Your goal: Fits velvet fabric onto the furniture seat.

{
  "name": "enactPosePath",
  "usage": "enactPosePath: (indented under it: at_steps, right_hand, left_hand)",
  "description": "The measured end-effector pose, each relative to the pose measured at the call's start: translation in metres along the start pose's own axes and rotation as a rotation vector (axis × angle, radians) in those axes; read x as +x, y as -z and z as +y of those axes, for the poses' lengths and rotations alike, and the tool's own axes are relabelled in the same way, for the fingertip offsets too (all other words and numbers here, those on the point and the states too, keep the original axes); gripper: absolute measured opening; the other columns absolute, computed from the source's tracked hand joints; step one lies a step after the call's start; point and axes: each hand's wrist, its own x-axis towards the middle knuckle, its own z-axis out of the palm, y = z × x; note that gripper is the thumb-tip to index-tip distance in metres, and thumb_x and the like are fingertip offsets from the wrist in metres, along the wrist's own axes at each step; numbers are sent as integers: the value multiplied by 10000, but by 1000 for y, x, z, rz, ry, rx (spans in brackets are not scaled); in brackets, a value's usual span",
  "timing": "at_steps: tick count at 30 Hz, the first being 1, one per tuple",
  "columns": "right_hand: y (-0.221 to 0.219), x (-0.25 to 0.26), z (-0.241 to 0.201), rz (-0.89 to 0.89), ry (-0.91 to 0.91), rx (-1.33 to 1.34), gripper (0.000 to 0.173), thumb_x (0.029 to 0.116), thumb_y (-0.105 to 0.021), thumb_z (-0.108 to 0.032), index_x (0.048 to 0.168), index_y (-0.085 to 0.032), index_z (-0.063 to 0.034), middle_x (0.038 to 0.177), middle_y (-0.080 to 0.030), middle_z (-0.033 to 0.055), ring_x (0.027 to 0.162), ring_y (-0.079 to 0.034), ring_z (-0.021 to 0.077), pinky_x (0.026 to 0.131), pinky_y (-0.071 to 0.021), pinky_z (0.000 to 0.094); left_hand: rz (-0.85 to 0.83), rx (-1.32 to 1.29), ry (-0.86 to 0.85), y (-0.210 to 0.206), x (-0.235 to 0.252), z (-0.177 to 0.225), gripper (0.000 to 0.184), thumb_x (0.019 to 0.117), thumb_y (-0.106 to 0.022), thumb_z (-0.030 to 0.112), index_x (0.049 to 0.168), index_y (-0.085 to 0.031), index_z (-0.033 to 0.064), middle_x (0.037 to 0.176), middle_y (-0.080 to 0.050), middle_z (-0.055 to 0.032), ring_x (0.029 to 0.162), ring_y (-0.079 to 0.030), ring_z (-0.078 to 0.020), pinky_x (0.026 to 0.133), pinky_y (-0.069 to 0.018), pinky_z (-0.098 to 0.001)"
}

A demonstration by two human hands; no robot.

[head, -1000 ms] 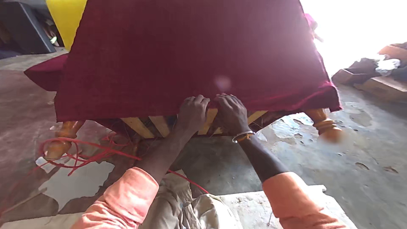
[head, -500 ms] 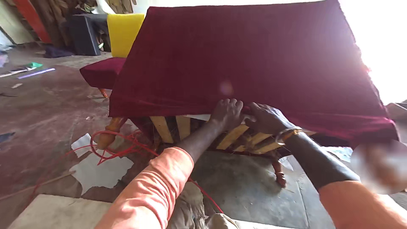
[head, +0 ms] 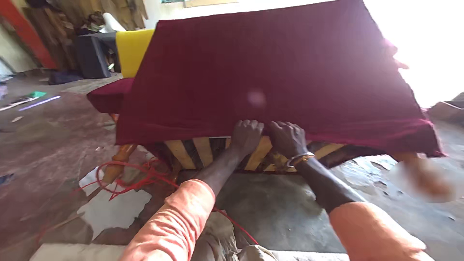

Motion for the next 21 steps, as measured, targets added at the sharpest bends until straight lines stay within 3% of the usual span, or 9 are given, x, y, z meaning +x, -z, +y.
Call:
enactPosePath:
  at_steps: [6, 9, 13, 14, 16, 18, 19, 20, 21]
  right_hand:
    - [-32, -18, 7, 186, 76, 64, 79, 914, -675, -181, 991, -685, -164, 900, -678, 41, 890, -650, 279, 760, -507, 481]
    - [-48, -30, 13, 210, 109, 86, 226, 988, -591, -366, 1112, -710, -218, 907, -668, 6, 897, -617, 247, 855, -469, 467]
    - [-80, -27, 15, 406, 125, 58, 206, 990, -558, -316, 1092, -694, -200, 856, -627, 21, 846, -590, 256, 867, -445, 468]
    - [-87, -26, 16, 459, 125, 42, 195, 984, -562, -307, 1079, -693, -198, 847, -620, 24, 837, -588, 254, 875, -445, 465]
    - [-99, -23, 16, 553, 125, 10, 164, 960, -541, -289, 1035, -658, -203, 837, -594, 18, 835, -571, 245, 894, -424, 453]
    - [-112, -20, 19, 632, 126, -22, 135, 936, -545, -283, 1015, -630, -214, 838, -580, 9, 848, -556, 235, 910, -404, 436]
    - [-118, -20, 21, 669, 136, -32, 130, 929, -559, -284, 1019, -630, -223, 837, -577, 3, 851, -548, 229, 922, -397, 426]
    - [-123, -18, 24, 704, 156, -35, 130, 927, -569, -284, 1024, -633, -225, 838, -575, 2, 859, -542, 226, 934, -389, 420]
    - [-127, -15, 26, 735, 171, -46, 130, 936, -558, -291, 1031, -620, -227, 842, -569, 0, 872, -536, 225, 944, -383, 411]
  left_hand:
    - [215, 65, -114, -29, -14, -10, 100, 982, -625, 81, 1044, -702, 68, 941, -683, -107, 867, -682, -282, 773, -569, -418]
    - [229, 129, -182, -36, -14, -16, 96, 961, -638, 52, 1031, -694, 86, 921, -659, -93, 833, -661, -267, 735, -559, -386]
    - [111, 174, -279, -24, -10, -23, 89, 951, -649, 58, 1035, -676, 70, 913, -647, -108, 815, -661, -271, 723, -563, -385]
    - [8, 140, -288, -12, -6, -24, 102, 966, -653, 130, 1043, -683, 70, 924, -653, -109, 829, -668, -275, 723, -569, -399]
    - [-198, 19, -258, 13, 11, -30, 430, 1001, -569, 519, 993, -723, 117, 891, -680, -66, 822, -691, -242, 697, -585, -433]
    - [-141, -101, -269, 21, 44, -42, 615, 975, -463, 691, 869, -719, 142, 794, -674, -44, 746, -671, -235, 632, -543, -479]
    - [-57, -108, -313, 16, 63, -47, 591, 969, -483, 682, 980, -735, 148, 920, -700, -53, 873, -679, -258, 738, -550, -503]
    - [-30, -103, -341, 8, 80, -50, 633, 940, -502, 719, 1225, -701, 191, 1203, -696, -45, 1129, -642, -270, 934, -510, -525]
    - [-61, -96, -353, -1, 95, -51, 769, 899, -486, 790, 1453, -562, 263, 1489, -562, -21, 1399, -491, -262, 1140, -381, -550]
